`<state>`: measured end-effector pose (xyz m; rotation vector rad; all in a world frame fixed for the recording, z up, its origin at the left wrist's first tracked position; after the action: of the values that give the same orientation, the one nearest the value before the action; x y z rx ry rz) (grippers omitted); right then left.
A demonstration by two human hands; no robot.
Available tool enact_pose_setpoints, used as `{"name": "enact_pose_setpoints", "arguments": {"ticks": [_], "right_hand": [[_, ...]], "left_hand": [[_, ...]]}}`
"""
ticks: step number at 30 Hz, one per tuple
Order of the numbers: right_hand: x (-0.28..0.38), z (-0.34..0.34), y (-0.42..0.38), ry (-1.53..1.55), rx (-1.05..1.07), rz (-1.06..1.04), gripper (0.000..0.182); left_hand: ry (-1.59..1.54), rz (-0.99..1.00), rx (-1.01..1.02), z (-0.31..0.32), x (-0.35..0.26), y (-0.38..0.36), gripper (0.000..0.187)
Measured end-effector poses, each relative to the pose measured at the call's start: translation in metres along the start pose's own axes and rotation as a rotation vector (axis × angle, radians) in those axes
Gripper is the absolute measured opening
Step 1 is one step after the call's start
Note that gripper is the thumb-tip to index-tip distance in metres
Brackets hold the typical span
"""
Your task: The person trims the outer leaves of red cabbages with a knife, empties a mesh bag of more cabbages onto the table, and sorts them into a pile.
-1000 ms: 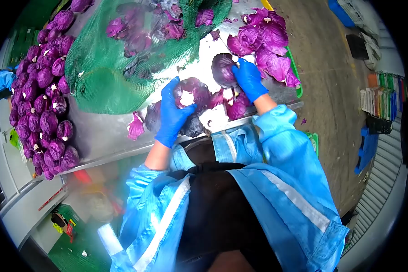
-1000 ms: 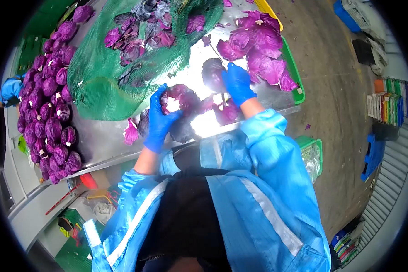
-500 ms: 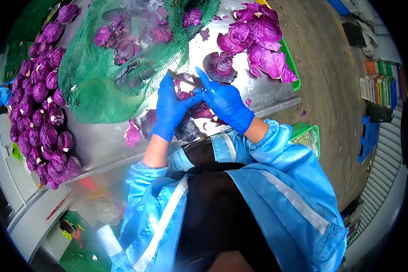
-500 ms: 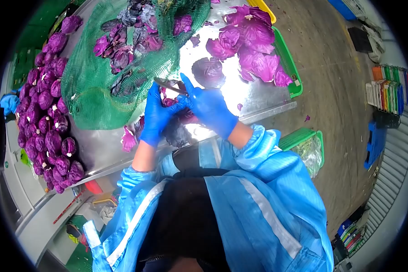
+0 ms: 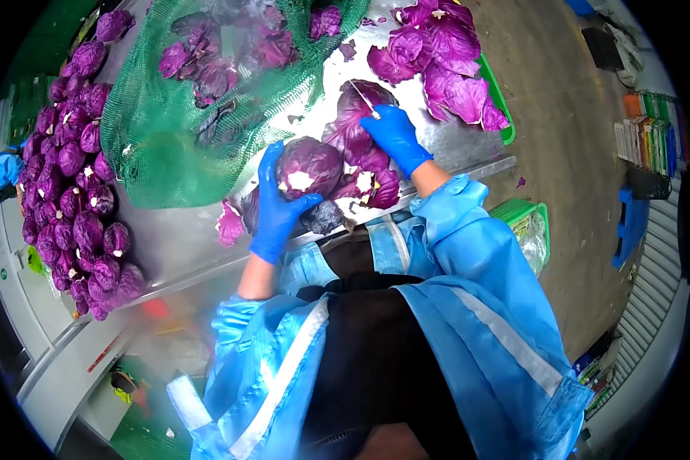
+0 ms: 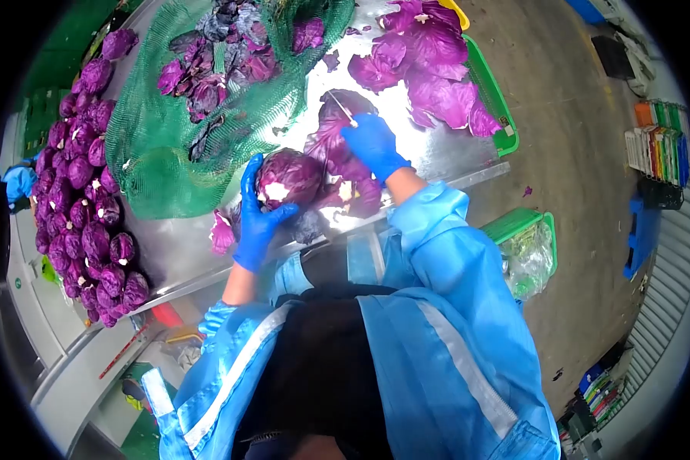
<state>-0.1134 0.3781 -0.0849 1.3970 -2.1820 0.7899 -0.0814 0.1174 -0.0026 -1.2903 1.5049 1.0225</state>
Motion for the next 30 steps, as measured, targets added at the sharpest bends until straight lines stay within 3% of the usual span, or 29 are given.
{"name": "enact_pose_setpoints", "arguments": {"ticks": [2,4,6,7,8,9,10,11,12,14,16,18,20,24,25,26,27,29,30], "right_hand": [[0.023,-0.024,-0.014,-0.136,-0.014,-0.014,0.042],[0.059,-0.044,-0.035,-0.162,-0.003,-0.011,0.048],[0.105,-0.054,-0.055,0.187,-0.133,-0.406,0.062],[0.124,-0.048,-0.063,0.149,-0.091,-0.565,0.070],[0.116,-0.028,-0.058,0.197,0.010,-0.519,0.065],[0.109,-0.026,-0.050,0.252,-0.017,-0.533,0.057],[0.106,-0.029,-0.044,0.307,-0.046,-0.547,0.049],[0.093,-0.030,-0.038,0.283,0.035,-0.300,0.037],[0.091,-0.031,-0.039,0.275,0.039,-0.281,0.035],[0.083,-0.032,-0.043,0.253,0.053,-0.237,0.030],[0.082,-0.039,-0.058,0.313,-0.177,-0.361,0.024],[0.063,-0.036,-0.051,0.200,-0.075,-0.216,0.023],[0.041,-0.044,-0.034,0.072,-0.213,-0.216,0.024],[0.094,-0.056,-0.053,0.270,0.013,-0.401,0.058],[0.110,-0.047,-0.061,0.176,0.115,-0.455,0.067],[0.115,-0.045,-0.062,0.170,-0.014,-0.602,0.059],[0.113,-0.032,-0.054,0.070,0.007,-0.675,0.056],[0.121,-0.024,-0.031,-0.011,0.147,-0.606,0.049],[0.119,-0.022,-0.023,0.007,0.261,-0.458,0.047]], "left_hand": [[-0.044,-0.068,0.013,-0.002,0.006,-0.004,0.103],[0.012,-0.012,0.057,0.005,-0.011,-0.002,0.103],[0.074,0.105,0.107,0.017,-0.035,0.011,0.099],[0.048,0.116,0.103,0.022,-0.039,0.017,0.098],[0.022,0.129,0.100,0.025,-0.042,0.019,0.097],[-0.032,0.091,-0.010,0.018,-0.028,0.016,0.096],[-0.039,-0.075,-0.164,0.006,-0.014,0.006,0.096],[-0.195,-0.218,-0.194,0.012,-0.005,-0.006,0.096],[-0.349,-0.362,-0.218,0.023,0.006,-0.016,0.098],[0.180,-0.151,-0.182,0.035,-0.017,-0.010,0.106],[0.021,-0.241,-0.219,0.039,-0.014,0.008,0.113],[0.183,-0.175,-0.127,0.039,-0.015,0.026,0.121],[0.261,-0.147,-0.056,0.044,-0.017,0.032,0.124],[0.305,-0.193,0.058,0.056,-0.022,0.046,0.130],[0.271,-0.199,0.064,0.060,-0.022,0.048,0.130],[0.238,-0.210,0.069,0.064,-0.020,0.047,0.130],[0.209,-0.222,0.076,0.066,-0.018,0.046,0.130],[0.250,-0.261,0.097,0.063,-0.015,0.051,0.125],[0.190,-0.218,0.050,0.063,-0.001,0.055,0.120]]}}
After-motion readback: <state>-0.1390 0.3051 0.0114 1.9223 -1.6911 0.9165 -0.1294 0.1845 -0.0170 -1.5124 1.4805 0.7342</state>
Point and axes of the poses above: each hand's wrist, its own y-axis towards the middle knuckle, its own z-axis out of the palm, x = y × z, the point moved 10 cm from there along y, towards the middle knuckle, and after that the axes turned 10 degrees about -x, right-handed, at the moved point
